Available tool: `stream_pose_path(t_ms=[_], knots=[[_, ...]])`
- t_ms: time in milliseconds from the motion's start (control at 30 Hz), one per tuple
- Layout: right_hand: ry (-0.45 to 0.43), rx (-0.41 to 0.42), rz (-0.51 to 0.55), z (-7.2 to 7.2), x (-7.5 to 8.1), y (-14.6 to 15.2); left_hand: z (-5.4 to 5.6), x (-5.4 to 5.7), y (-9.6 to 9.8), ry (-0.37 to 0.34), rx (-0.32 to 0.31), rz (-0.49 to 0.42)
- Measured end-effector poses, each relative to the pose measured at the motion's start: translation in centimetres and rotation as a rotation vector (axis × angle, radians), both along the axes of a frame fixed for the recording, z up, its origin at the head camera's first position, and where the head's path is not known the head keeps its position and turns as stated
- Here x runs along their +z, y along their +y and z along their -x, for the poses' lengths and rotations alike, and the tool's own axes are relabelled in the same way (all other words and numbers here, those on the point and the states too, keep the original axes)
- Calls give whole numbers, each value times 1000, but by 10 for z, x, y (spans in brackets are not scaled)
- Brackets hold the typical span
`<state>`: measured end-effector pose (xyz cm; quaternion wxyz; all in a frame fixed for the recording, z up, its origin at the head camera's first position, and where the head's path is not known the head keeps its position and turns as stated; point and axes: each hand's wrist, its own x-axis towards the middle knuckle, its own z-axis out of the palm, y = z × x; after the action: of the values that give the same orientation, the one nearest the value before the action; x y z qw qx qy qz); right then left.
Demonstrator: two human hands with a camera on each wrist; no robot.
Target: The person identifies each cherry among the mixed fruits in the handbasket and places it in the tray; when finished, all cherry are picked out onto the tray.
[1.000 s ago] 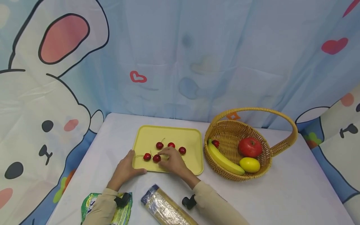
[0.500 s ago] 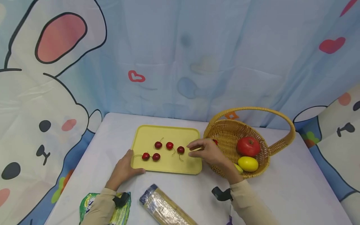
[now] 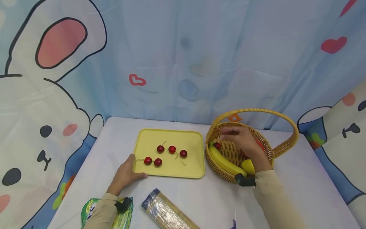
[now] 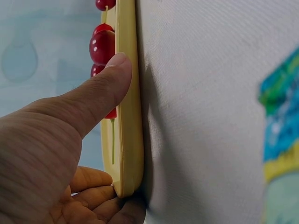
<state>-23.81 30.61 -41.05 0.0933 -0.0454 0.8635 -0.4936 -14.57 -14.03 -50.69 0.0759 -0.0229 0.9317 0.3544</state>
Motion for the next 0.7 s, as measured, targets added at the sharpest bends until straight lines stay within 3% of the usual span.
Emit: stream_pose_path(t_ms=[200,500,700], knots=[[-73,-20,25,19,-15,20,1,1,0,14,-2,5],[-156,32,-136,33,-41,15,1,0,1,1,5,5],[-275,50,-83,37,-52,12,0,0,1,4,8,0]])
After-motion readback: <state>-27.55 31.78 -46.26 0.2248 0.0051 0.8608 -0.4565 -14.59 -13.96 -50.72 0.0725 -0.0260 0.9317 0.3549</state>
